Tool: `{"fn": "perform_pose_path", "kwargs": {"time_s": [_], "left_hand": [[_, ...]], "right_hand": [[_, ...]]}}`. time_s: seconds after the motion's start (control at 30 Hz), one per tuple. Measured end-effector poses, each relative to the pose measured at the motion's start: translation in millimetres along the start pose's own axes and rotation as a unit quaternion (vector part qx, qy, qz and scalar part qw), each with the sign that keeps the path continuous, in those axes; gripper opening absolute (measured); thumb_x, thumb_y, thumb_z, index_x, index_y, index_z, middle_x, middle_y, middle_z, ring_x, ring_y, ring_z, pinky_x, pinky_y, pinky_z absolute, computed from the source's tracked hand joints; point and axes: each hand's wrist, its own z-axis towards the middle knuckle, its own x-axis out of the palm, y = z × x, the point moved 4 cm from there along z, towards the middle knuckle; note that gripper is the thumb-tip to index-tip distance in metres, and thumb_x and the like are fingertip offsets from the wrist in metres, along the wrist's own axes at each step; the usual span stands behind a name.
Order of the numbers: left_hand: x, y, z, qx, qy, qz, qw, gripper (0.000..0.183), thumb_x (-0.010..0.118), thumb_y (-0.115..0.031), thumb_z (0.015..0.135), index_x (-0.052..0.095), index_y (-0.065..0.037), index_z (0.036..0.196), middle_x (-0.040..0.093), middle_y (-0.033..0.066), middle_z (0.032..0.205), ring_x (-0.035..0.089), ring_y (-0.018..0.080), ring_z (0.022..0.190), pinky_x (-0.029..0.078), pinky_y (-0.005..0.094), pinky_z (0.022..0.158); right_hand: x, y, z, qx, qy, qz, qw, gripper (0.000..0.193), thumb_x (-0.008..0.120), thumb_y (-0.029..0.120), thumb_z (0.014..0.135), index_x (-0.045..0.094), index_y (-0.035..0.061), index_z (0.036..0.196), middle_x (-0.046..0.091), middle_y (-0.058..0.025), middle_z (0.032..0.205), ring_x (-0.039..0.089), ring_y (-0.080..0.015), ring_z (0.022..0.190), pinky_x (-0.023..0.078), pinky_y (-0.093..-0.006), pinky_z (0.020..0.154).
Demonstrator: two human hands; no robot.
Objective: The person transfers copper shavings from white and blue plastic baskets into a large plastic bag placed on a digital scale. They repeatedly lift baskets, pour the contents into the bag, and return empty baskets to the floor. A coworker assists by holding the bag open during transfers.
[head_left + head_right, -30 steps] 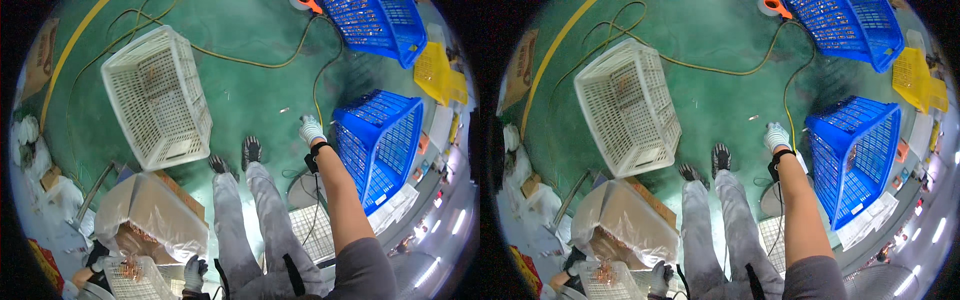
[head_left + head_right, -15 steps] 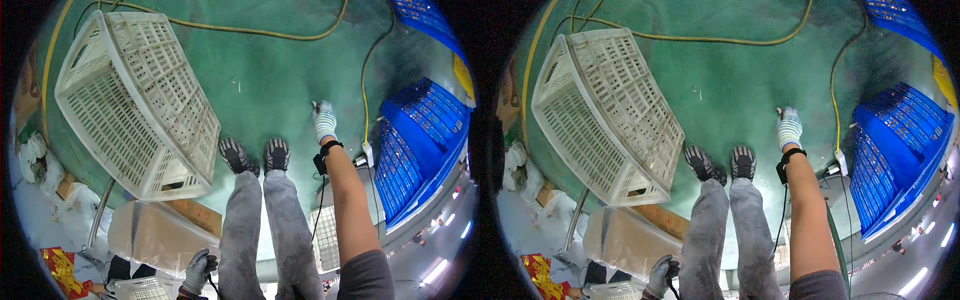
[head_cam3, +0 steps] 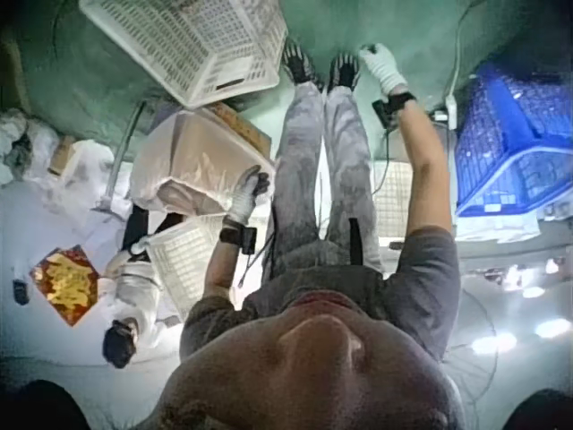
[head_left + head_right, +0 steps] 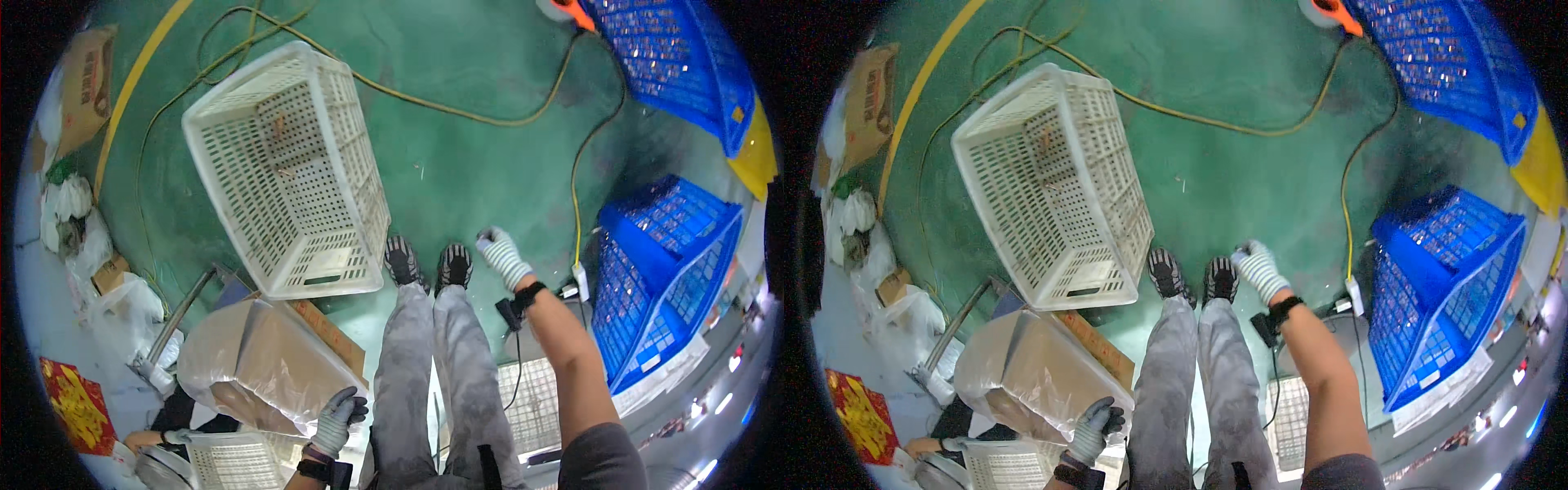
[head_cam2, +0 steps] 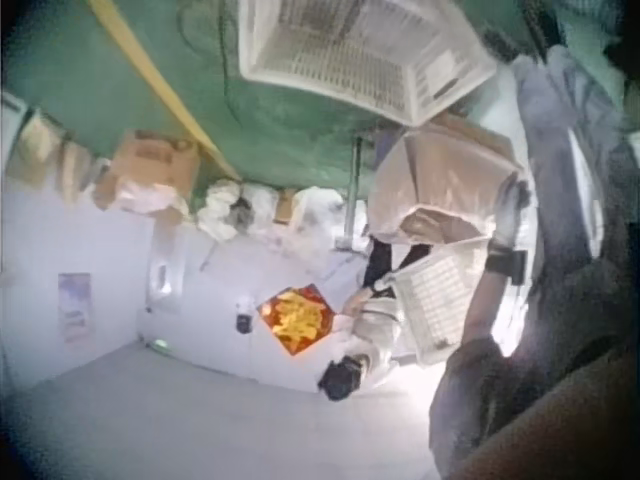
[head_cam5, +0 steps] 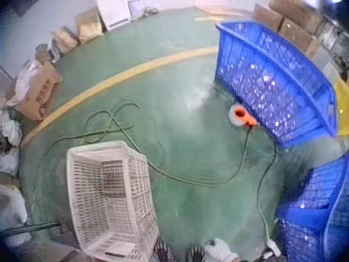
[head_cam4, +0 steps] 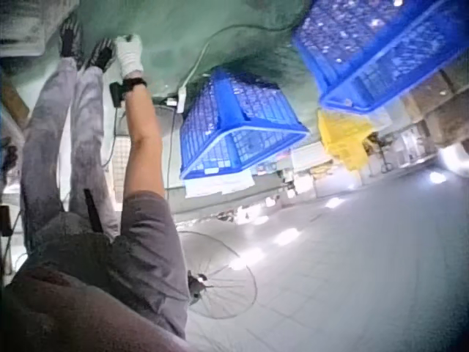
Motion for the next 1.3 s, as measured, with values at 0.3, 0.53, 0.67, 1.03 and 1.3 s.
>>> {"fn": "perform_pose_path", "kwargs": {"time_s": [0.3,0.53,0.67,1.03,1.3], "left_hand": [[22.8,-62.9,106.1,0.174,0.058,-0.09,0.979,0.055,0.055,-0.034,0.097,0.039,-0.004,0.139,0.057,0.0107,0.125,0.059,0.0225,0.108,0.047,0.0348,0.097],[42.9,-134.6,228.8,0.173,-0.041,-0.422,0.889,0.02,0.057,-0.026,0.09,0.056,-0.008,0.098,0.06,0.0116,0.093,0.055,0.0309,0.087,0.046,0.0507,0.087],[42.8,-171.7,174.1,0.222,0.028,-0.472,0.853,0.018,0.062,-0.025,0.085,0.055,-0.009,0.081,0.057,0.007,0.076,0.055,0.0288,0.077,0.047,0.0485,0.085],[0.5,-258.1,-172.8,0.36,0.019,-0.203,0.91,0.01,0.064,-0.017,0.08,0.057,-0.012,0.085,0.048,-0.0017,0.067,0.048,0.0142,0.062,0.047,0.032,0.064],[-32.9,-200.2,-425.5,0.437,0.116,0.064,0.89,0.032,0.072,-0.021,0.075,0.057,-0.005,0.099,0.053,0.0028,0.069,0.052,0.0145,0.055,0.05,0.0321,0.053]], "right_hand": [[23.1,174.3,-169.1,-0.157,0.224,0.253,0.928,0.016,0.056,0.005,0.08,0.057,0.0037,0.096,0.053,0.0014,0.074,0.05,-0.0077,0.066,0.044,-0.0238,0.058],[22.6,141.6,-224.5,-0.185,0.227,0.253,0.922,0.014,0.056,0.005,0.079,0.056,0.004,0.094,0.052,-0.0001,0.079,0.051,-0.0092,0.072,0.045,-0.0253,0.065],[-23.5,81.5,-244.8,-0.187,0.119,0.149,0.964,0.015,0.057,0.007,0.079,0.056,0.0018,0.093,0.058,-0.0034,0.086,0.053,-0.0119,0.076,0.048,-0.0271,0.069],[-161.3,39.9,-436.8,-0.151,-0.052,0.315,0.935,0.015,0.053,0.004,0.077,0.056,-0.0004,0.09,0.063,-0.0086,0.084,0.058,-0.012,0.066,0.05,-0.0252,0.059],[-222.9,136.5,-575.7,-0.321,-0.105,0.173,0.925,0.019,0.056,0.009,0.075,0.062,-0.001,0.09,0.063,-0.0085,0.079,0.058,-0.0139,0.069,0.048,-0.029,0.063]]}}
